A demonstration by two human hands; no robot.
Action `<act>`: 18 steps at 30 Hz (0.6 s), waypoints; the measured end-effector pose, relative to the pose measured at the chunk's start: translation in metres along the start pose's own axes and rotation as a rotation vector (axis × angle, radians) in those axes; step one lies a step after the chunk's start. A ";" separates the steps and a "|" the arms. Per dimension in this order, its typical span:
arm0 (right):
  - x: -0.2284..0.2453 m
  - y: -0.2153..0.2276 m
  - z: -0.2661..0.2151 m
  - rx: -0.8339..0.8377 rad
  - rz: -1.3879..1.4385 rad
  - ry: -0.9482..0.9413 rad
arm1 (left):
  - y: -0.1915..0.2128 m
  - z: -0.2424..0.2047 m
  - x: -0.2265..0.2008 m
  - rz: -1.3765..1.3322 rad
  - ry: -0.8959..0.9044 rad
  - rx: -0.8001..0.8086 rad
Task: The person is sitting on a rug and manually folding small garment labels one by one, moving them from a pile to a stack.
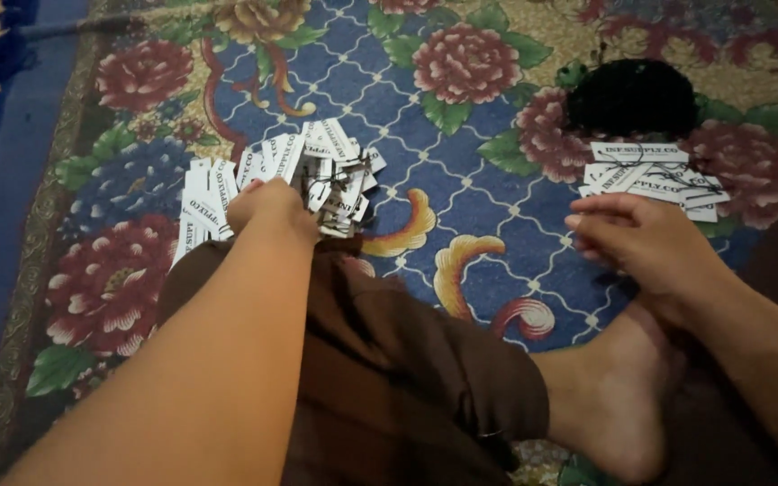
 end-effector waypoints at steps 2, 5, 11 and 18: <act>-0.002 0.001 0.000 -0.004 0.010 -0.019 | -0.004 -0.023 -0.011 0.336 -0.212 0.124; -0.017 0.009 0.013 0.002 -0.026 -0.005 | 0.003 -0.048 -0.012 0.590 -0.315 0.063; -0.034 0.048 0.043 -0.028 -0.192 0.014 | -0.012 -0.058 -0.013 0.846 -0.800 0.175; -0.034 0.067 0.117 0.103 -1.143 0.362 | -0.009 -0.081 -0.001 0.984 -0.759 0.284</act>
Point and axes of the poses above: each hand's wrist, its own z-axis towards the middle knuckle, its own y-axis out of the back of the hand, x = y × z, the point moved 8 cm from there along z, towards the middle knuckle, and after that the axes turned 11 degrees about y, right-handed, at the moved point
